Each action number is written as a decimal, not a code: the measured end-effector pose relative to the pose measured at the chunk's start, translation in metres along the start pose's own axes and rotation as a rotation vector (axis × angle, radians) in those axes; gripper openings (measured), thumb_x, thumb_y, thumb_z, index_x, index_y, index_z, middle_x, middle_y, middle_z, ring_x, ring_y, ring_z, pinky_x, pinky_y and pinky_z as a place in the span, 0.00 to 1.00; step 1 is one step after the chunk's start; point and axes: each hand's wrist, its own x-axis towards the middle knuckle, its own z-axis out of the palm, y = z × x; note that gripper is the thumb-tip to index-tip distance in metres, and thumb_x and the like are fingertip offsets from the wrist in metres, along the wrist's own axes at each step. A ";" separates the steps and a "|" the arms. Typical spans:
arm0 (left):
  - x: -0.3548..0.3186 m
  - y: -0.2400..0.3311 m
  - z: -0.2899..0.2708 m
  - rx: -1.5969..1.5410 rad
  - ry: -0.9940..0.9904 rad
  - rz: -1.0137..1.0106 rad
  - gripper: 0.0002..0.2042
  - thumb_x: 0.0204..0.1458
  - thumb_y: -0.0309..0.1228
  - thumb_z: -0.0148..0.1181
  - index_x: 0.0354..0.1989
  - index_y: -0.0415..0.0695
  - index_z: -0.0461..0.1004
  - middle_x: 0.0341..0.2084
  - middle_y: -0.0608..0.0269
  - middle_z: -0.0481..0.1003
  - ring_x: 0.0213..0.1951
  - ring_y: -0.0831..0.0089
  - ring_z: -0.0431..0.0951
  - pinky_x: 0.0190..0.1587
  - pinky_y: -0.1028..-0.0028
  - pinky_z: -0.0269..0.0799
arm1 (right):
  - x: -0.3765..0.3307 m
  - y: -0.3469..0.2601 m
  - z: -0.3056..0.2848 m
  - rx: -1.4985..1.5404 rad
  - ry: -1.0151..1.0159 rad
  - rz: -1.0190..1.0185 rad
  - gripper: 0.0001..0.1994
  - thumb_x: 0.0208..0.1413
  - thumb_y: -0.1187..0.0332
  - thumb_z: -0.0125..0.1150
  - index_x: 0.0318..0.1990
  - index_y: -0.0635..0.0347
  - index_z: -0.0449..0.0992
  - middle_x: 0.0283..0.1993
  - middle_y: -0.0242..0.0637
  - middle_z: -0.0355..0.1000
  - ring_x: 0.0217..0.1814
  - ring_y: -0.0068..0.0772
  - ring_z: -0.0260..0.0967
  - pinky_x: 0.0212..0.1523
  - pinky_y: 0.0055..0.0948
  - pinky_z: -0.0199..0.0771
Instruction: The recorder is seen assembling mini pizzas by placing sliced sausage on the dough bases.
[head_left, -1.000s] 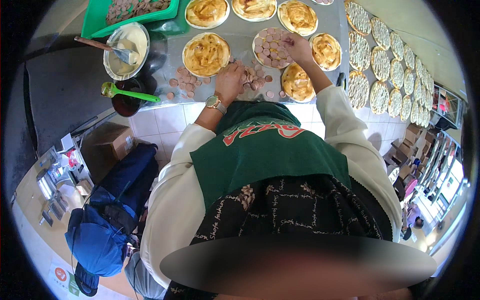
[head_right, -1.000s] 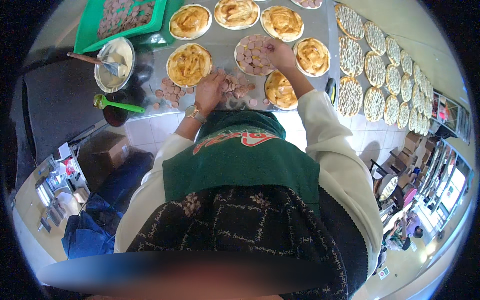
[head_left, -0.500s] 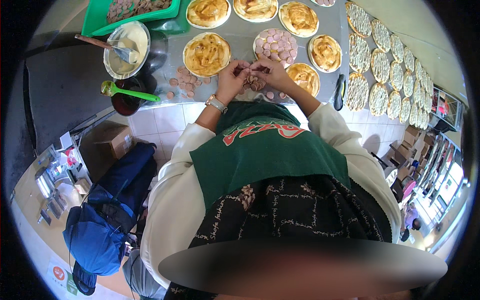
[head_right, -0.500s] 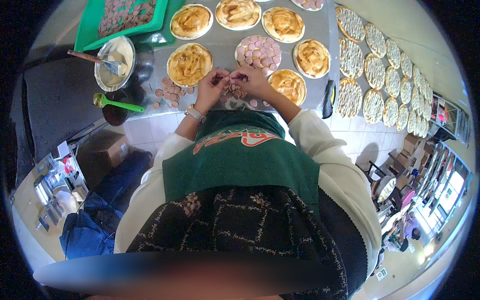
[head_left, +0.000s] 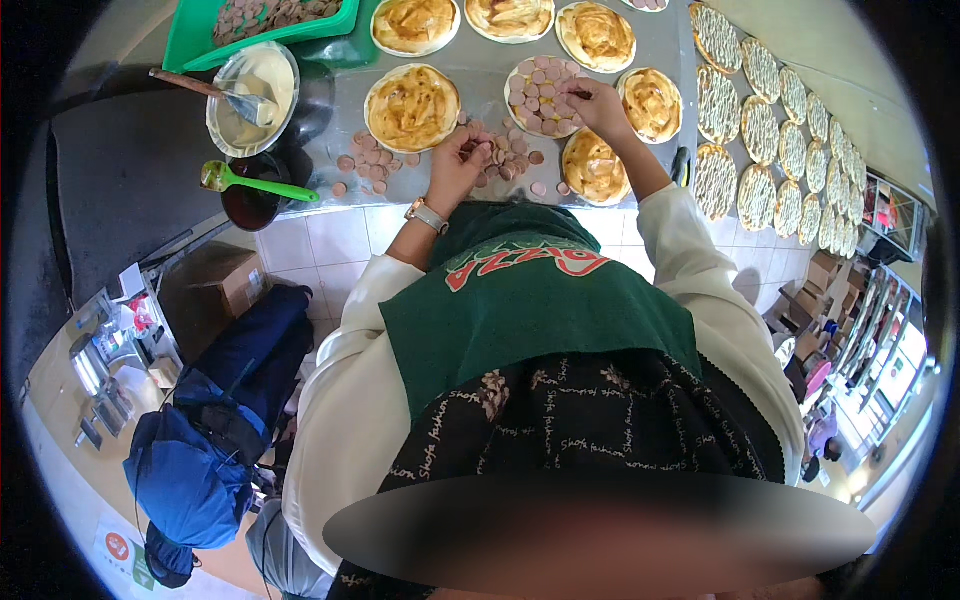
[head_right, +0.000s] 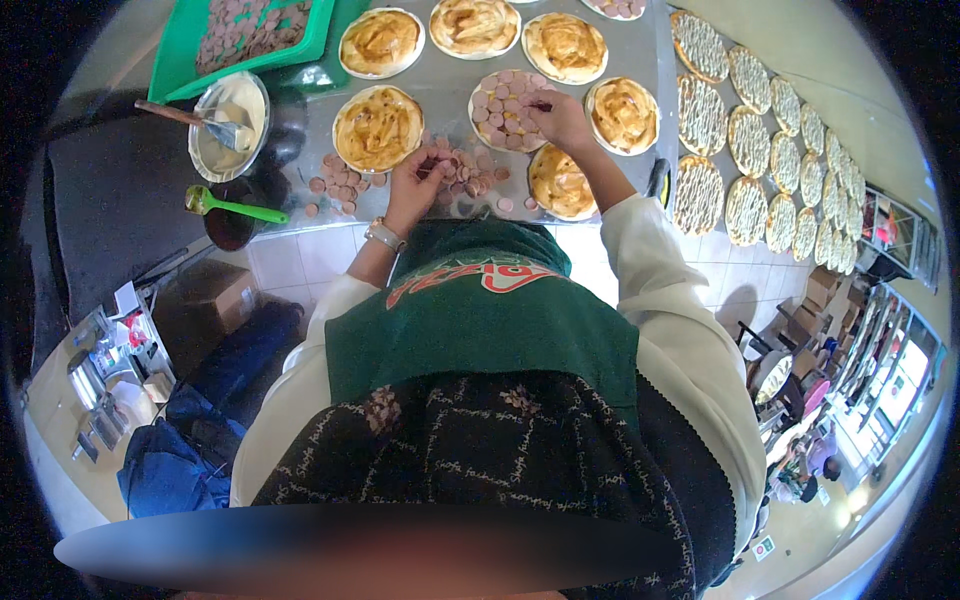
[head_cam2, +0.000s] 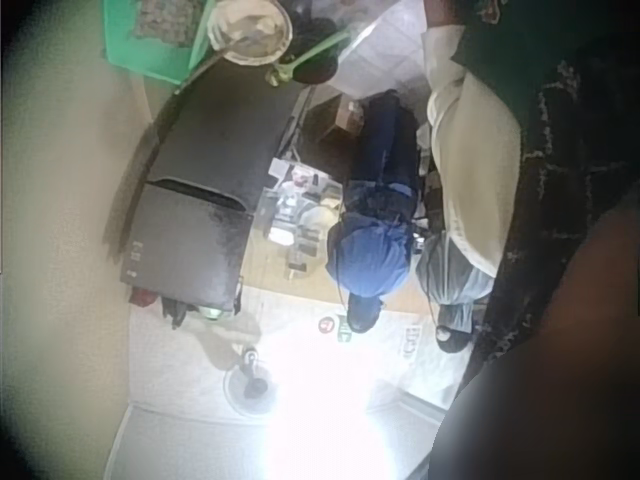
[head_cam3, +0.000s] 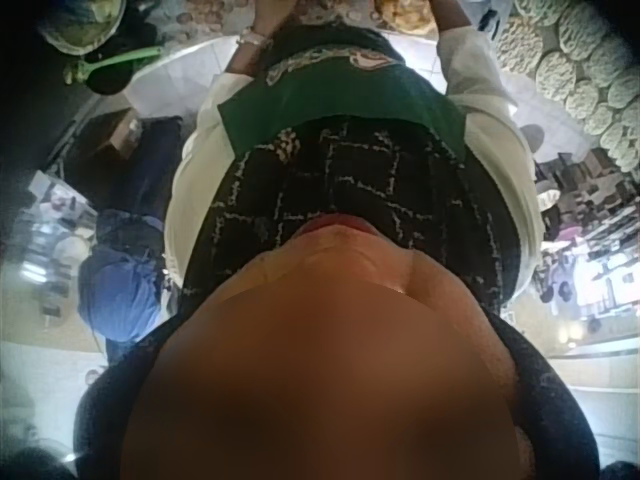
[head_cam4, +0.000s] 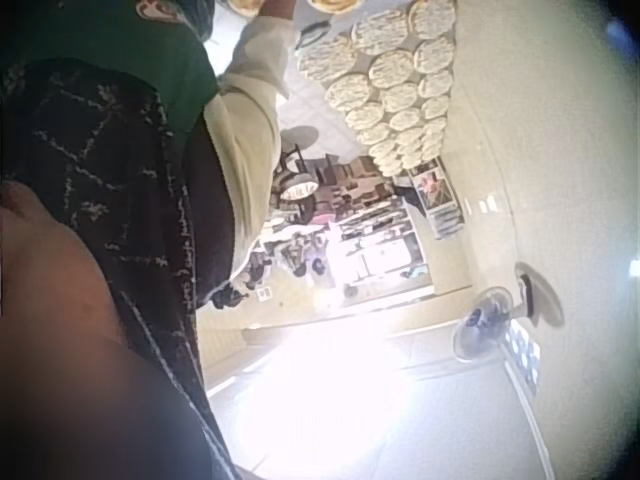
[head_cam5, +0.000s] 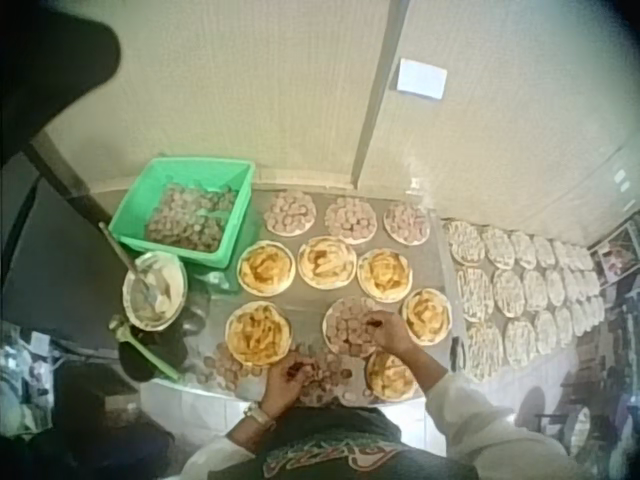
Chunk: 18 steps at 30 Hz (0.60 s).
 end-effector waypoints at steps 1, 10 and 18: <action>-0.001 0.001 -0.001 0.000 0.004 -0.001 0.07 0.56 0.24 0.60 0.41 0.36 0.76 0.33 0.64 0.79 0.34 0.80 0.77 0.40 0.78 0.75 | 0.001 -0.002 0.000 -0.056 -0.041 0.028 0.11 0.50 0.70 0.66 0.42 0.62 0.80 0.36 0.40 0.79 0.37 0.29 0.76 0.41 0.27 0.75; -0.009 0.004 -0.008 0.292 0.020 0.112 0.06 0.54 0.24 0.61 0.39 0.38 0.76 0.30 0.64 0.80 0.32 0.78 0.79 0.38 0.77 0.74 | -0.044 -0.021 0.042 -0.455 -0.218 -0.400 0.09 0.43 0.69 0.63 0.33 0.58 0.75 0.37 0.40 0.70 0.43 0.44 0.70 0.38 0.41 0.74; -0.014 0.010 0.002 0.362 0.071 0.207 0.05 0.50 0.25 0.63 0.35 0.40 0.76 0.28 0.58 0.77 0.25 0.67 0.77 0.31 0.70 0.73 | -0.056 -0.032 0.065 -0.658 -0.098 -0.698 0.11 0.42 0.70 0.60 0.36 0.57 0.75 0.39 0.39 0.66 0.43 0.41 0.70 0.42 0.37 0.74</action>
